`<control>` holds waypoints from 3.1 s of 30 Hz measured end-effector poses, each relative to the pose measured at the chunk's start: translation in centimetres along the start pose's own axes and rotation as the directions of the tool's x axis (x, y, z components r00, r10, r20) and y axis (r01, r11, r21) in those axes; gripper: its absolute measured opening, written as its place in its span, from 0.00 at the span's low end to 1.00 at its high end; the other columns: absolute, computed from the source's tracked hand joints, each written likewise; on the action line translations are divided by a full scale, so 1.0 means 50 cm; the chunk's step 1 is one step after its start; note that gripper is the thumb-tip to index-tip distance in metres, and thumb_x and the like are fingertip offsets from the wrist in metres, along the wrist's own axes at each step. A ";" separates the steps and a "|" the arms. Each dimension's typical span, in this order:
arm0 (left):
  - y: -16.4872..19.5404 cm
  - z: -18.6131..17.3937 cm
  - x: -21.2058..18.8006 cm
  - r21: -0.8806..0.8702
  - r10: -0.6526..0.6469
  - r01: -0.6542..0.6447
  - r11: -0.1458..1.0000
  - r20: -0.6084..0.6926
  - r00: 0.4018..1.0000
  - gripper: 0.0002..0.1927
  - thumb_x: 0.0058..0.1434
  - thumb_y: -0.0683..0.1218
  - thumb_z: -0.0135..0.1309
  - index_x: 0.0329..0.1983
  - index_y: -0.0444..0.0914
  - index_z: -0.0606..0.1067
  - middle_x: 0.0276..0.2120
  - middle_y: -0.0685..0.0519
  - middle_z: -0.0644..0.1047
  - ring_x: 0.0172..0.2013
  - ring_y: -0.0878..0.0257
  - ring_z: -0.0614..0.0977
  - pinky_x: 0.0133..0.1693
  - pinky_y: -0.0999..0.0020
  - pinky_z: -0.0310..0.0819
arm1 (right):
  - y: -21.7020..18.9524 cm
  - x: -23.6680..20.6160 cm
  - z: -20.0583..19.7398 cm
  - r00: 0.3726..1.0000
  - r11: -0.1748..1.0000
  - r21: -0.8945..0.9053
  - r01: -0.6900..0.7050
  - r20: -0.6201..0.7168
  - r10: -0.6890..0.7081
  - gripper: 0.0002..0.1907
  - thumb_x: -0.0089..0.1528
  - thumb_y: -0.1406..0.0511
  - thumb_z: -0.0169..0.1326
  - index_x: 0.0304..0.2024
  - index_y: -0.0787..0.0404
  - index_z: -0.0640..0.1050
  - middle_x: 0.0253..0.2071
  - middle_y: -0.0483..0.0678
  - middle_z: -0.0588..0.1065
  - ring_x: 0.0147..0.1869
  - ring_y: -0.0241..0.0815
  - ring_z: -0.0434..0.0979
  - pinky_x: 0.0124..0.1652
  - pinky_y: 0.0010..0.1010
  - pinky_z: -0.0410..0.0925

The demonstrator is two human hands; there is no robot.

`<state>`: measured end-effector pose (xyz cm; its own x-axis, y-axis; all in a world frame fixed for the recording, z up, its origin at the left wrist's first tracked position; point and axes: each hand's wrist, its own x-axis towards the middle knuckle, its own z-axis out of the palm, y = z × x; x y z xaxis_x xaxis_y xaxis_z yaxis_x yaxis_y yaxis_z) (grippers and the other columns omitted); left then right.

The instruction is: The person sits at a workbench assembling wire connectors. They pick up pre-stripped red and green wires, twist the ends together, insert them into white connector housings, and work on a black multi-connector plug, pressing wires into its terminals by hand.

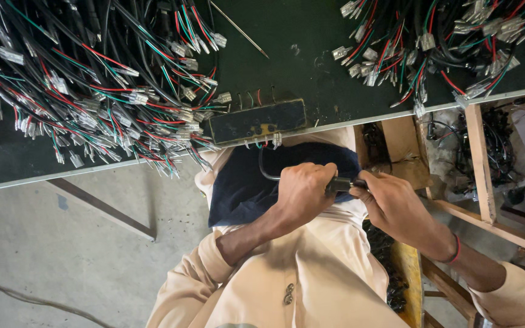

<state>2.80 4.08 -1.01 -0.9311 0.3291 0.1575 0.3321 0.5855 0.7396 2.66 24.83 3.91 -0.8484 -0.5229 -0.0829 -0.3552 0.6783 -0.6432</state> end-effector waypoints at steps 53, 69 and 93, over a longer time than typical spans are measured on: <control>-0.011 -0.014 -0.003 -0.047 -0.014 0.018 0.999 0.077 0.997 0.11 0.47 0.45 0.63 0.29 0.40 0.72 0.23 0.49 0.76 0.28 0.47 0.80 0.30 0.51 0.72 | -0.004 0.009 -0.005 0.994 0.990 -0.095 0.102 0.037 -0.099 0.09 0.61 0.66 0.57 0.36 0.64 0.72 0.23 0.54 0.73 0.29 0.59 0.73 0.34 0.47 0.65; -0.001 -0.023 -0.002 -0.020 0.040 -0.041 0.999 -0.070 0.997 0.14 0.49 0.45 0.65 0.27 0.39 0.69 0.22 0.51 0.74 0.27 0.52 0.79 0.28 0.56 0.70 | -0.058 0.046 -0.048 0.969 0.946 -0.251 0.207 -0.080 -0.233 0.13 0.59 0.64 0.60 0.42 0.65 0.76 0.43 0.51 0.76 0.55 0.53 0.72 0.58 0.50 0.61; -0.025 -0.019 -0.011 -0.060 -0.064 0.067 0.996 0.047 0.997 0.11 0.47 0.45 0.64 0.24 0.39 0.72 0.19 0.48 0.75 0.25 0.47 0.79 0.27 0.52 0.71 | -0.028 0.042 0.006 0.975 0.969 -0.146 0.202 -0.062 -0.212 0.09 0.59 0.68 0.59 0.33 0.65 0.72 0.28 0.53 0.71 0.38 0.55 0.70 0.42 0.45 0.65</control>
<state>2.73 2.48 -1.40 -0.9422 0.3256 0.0789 0.2596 0.5607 0.7863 1.51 22.60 4.41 -0.7763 -0.6219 0.1029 -0.5723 0.6270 -0.5285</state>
